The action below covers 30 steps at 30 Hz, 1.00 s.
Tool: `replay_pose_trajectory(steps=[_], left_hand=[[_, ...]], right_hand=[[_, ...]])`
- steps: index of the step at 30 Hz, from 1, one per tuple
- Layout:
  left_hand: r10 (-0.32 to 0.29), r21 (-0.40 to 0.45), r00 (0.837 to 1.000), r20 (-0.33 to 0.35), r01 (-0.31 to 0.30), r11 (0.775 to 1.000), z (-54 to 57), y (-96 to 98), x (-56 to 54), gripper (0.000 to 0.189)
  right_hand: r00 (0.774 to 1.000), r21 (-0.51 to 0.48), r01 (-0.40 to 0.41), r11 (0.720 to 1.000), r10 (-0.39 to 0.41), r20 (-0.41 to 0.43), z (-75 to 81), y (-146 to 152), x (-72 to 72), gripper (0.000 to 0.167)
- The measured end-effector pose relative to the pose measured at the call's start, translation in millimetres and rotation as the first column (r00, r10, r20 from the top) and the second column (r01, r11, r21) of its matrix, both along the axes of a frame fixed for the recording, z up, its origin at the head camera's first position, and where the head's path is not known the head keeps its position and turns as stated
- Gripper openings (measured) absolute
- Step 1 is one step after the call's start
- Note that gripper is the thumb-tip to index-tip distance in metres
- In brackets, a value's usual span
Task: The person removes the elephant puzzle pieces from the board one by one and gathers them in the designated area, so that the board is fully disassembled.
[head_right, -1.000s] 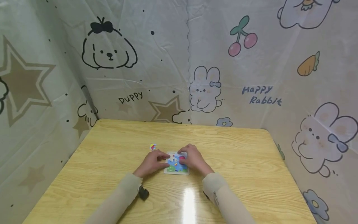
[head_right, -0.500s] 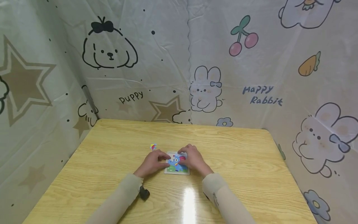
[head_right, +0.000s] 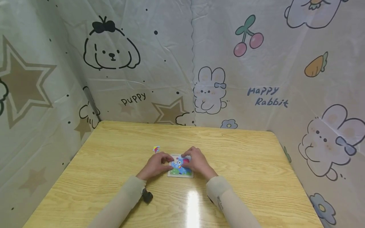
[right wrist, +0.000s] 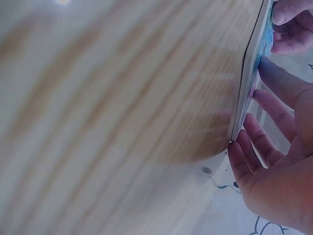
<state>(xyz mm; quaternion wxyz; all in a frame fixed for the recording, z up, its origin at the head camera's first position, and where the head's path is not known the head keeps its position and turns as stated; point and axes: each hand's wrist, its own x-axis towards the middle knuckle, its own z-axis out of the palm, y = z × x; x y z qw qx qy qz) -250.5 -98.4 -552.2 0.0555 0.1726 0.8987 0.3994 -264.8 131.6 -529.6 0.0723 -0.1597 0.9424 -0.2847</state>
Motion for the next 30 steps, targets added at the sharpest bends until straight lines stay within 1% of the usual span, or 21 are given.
replay_pose_trajectory(steps=[4,10,13,17,21,26,30], left_hand=[[-0.014,0.021,1.0,-0.011,0.014,1.0,-1.2,0.4,-0.5,0.023],[-0.024,0.078,1.0,0.004,0.024,0.997,-0.9,1.7,-0.7,0.022],[-0.044,0.108,0.999,-0.01,0.045,0.993,-0.9,2.0,-0.9,0.021],[-0.061,0.124,0.998,-0.02,0.063,0.99,-0.8,2.4,-1.8,0.021],[-0.059,0.132,0.998,0.008,0.057,0.99,-0.9,2.5,-2.2,0.023],[-0.055,0.142,0.998,0.017,0.052,0.989,-1.4,2.2,-3.0,0.024],[-0.057,0.165,0.998,0.024,0.053,0.985,-2.1,1.6,-3.2,0.023]], right_hand=[[1.0,-0.001,0.003,1.0,-0.003,0.003,-0.5,0.5,-0.7,0.033],[1.0,0.002,0.005,1.0,-0.005,0.007,-2.0,0.8,-2.6,0.033],[1.0,0.0,0.005,1.0,-0.005,0.007,-1.6,0.5,-2.6,0.033],[1.0,0.001,0.003,1.0,-0.003,0.004,-1.2,0.4,-2.1,0.033],[1.0,0.0,0.003,1.0,-0.003,0.0,-2.3,0.7,-2.3,0.033],[1.0,-0.002,0.001,1.0,-0.001,0.001,-2.8,0.6,-3.1,0.033],[1.0,0.004,0.003,1.0,-0.003,0.005,-2.8,0.7,-2.9,0.033]])
